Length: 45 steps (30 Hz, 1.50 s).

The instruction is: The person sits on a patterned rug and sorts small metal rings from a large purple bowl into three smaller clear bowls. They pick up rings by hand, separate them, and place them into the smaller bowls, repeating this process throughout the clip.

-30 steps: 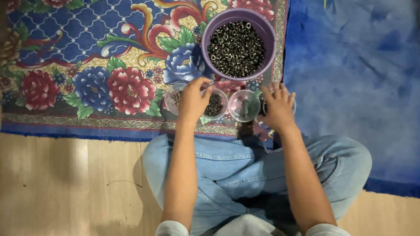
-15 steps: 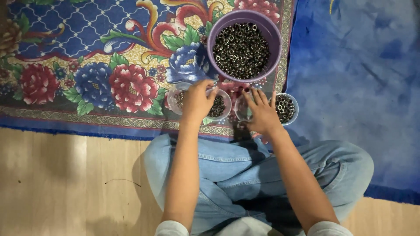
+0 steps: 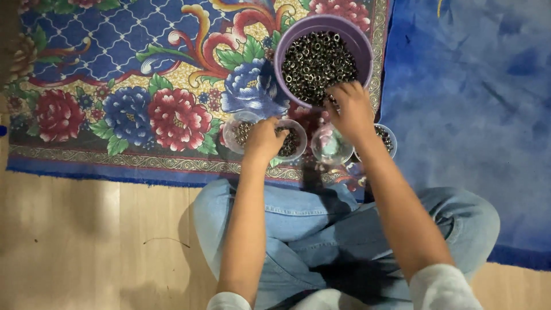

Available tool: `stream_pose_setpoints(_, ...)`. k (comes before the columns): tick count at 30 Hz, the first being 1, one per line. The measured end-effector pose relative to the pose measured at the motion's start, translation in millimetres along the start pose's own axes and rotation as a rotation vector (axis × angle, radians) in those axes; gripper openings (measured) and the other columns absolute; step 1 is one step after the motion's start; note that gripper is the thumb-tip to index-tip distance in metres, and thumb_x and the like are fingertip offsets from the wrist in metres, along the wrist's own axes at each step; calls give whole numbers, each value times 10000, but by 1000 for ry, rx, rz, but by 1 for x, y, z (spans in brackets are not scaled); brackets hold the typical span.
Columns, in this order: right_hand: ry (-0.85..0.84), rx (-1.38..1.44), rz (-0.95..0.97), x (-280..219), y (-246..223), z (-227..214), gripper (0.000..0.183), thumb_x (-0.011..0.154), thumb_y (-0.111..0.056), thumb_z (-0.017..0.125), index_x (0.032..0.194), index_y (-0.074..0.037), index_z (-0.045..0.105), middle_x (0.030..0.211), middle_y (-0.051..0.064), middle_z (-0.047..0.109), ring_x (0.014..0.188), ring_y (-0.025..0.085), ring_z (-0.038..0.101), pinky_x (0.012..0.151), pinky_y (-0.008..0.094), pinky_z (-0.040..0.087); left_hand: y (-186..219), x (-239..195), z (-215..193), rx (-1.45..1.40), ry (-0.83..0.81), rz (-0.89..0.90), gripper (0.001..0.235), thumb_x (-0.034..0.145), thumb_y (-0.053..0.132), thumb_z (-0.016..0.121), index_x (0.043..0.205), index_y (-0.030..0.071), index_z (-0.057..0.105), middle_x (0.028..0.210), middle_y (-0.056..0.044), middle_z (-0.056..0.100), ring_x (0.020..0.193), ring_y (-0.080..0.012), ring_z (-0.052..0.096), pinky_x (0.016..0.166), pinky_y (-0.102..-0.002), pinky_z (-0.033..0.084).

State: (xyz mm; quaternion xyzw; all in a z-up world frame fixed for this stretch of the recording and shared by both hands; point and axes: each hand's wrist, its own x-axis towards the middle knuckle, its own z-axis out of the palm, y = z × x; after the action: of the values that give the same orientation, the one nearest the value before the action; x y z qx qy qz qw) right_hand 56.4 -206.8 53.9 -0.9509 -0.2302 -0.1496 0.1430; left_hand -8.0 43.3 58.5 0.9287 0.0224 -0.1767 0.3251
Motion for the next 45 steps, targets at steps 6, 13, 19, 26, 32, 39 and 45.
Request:
stream_pose_setpoints(6, -232, -156, 76, 50, 52, 98, 127, 777, -334, 778, 899, -305, 798, 828, -23, 724, 812, 261, 683, 655, 445, 558, 16, -10, -20, -38, -19, 48, 416, 935, 317, 689, 1220, 15, 686, 1095, -254, 717, 1094, -462, 687, 956, -556, 545)
stream_pose_setpoints(13, -509, -208, 275, 56, 33, 115, 170, 802, -264, 718, 886, -168, 831, 829, 101, 742, 893, 350, 703, 838, 505, 532, 29, -21, -38, -118, -100, -3, 451, 974, 304, 645, 1297, -11, 648, 1158, -260, 693, 1139, -435, 674, 958, -518, 550)
stream_pose_setpoints(19, -460, -109, 280, 55, 44, 101, 143, 817, -161, 692, 852, -217, 819, 778, 79, 758, 839, 374, 723, 770, 505, 552, 38, -24, -49, -58, -69, -15, 459, 982, 332, 643, 1325, 28, 633, 1170, -235, 686, 1143, -414, 674, 927, -533, 563)
stream_pose_setpoints(26, -262, 380, 526, 63, 39, 46, 211, 875, -178, 748, 1048, -286, 803, 972, 43, 772, 987, 338, 716, 860, 488, 582, 31, -17, -30, -156, 102, 69, 346, 953, 290, 683, 1218, 69, 694, 1110, -189, 720, 1075, -403, 704, 884, -512, 581)
stream_pose_setpoints(32, -265, 780, 518, 36, -15, -40, 232, 938, -84, 689, 1157, -96, 765, 980, 214, 745, 937, 303, 680, 828, 436, 536, 48, -17, -19, -270, 239, 279, 292, 911, 193, 735, 1190, 108, 708, 1074, -161, 726, 1040, -383, 711, 895, -489, 585)
stream_pose_setpoints(39, -308, 920, 563, -14, -61, -91, 219, 909, -57, 735, 1121, -10, 769, 917, 192, 765, 855, 197, 660, 765, 374, 538, 55, -25, -18, -483, 217, 574, 426, 819, 60, 809, 1214, 198, 731, 1045, -87, 732, 916, -305, 742, 854, -435, 578)
stream_pose_setpoints(45, -334, 1042, 565, -35, -62, -75, 244, 844, 9, 760, 1087, -3, 778, 846, 148, 754, 808, 175, 639, 766, 342, 543, 56, -26, -6, -422, 152, 639, 295, 770, 32, 827, 1050, 113, 782, 934, -131, 751, 844, -350, 734, 801, -442, 577)
